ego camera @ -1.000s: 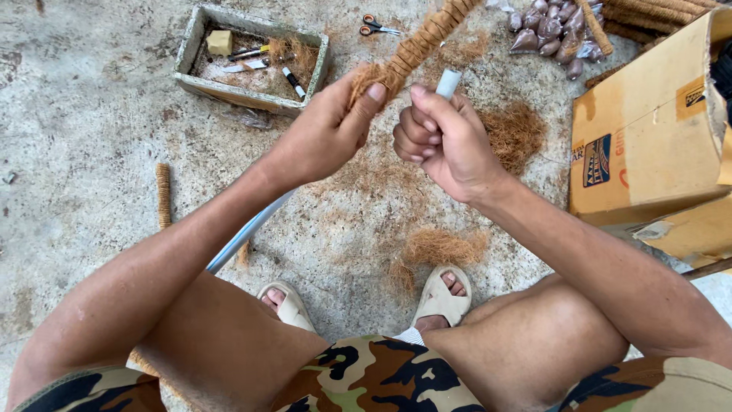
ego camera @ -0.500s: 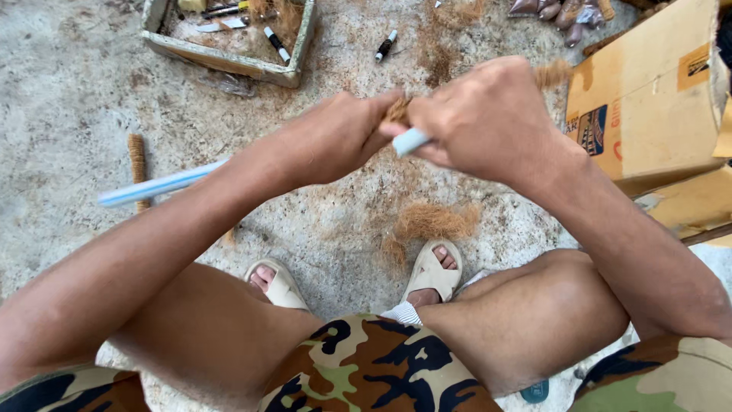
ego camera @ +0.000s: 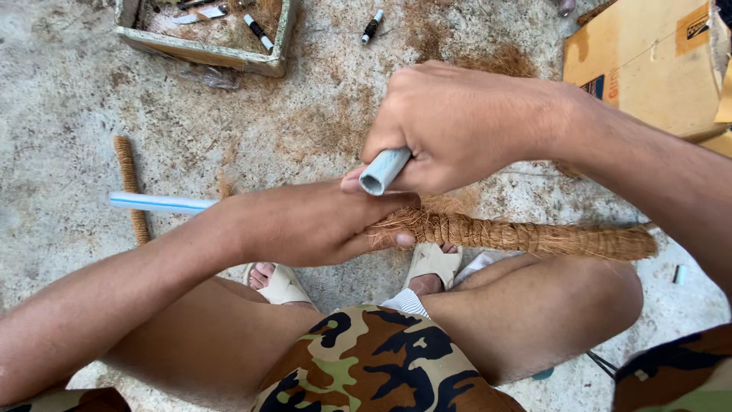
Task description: The person sits on the floor and assembles a broom by gathering coconut fiber, wrapping it around a white plastic handle, and securing it with a small plastic cap. The person handles multiple broom handles and fiber bundles during the process.
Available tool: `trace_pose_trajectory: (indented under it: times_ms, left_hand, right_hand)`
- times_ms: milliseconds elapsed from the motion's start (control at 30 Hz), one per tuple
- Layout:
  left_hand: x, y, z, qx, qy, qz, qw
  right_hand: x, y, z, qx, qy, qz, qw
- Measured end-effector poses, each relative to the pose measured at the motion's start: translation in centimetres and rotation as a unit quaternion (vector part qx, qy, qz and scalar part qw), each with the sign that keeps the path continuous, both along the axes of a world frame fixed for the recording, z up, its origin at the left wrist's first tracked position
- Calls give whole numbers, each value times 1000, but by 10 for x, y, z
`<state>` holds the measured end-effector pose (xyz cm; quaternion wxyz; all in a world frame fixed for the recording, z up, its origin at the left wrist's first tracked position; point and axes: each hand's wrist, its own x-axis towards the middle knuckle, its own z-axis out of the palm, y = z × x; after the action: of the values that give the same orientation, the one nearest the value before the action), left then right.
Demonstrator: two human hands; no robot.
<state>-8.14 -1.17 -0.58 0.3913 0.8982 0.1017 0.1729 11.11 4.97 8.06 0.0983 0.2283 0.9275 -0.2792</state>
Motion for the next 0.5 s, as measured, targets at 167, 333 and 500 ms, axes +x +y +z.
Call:
trace_pose_trajectory:
  times_ms: [167, 333, 500]
  left_hand:
    - [3, -10, 21, -36, 143, 33, 988]
    - [12, -13, 26, -61, 184, 133, 972]
    - [14, 4, 18, -173, 123, 274, 938]
  right_hand:
    - [10, 8, -42, -177, 180, -6, 968]
    - [26, 4, -98, -341, 277, -138, 888]
    - [23, 5, -130, -458, 443, -225, 737]
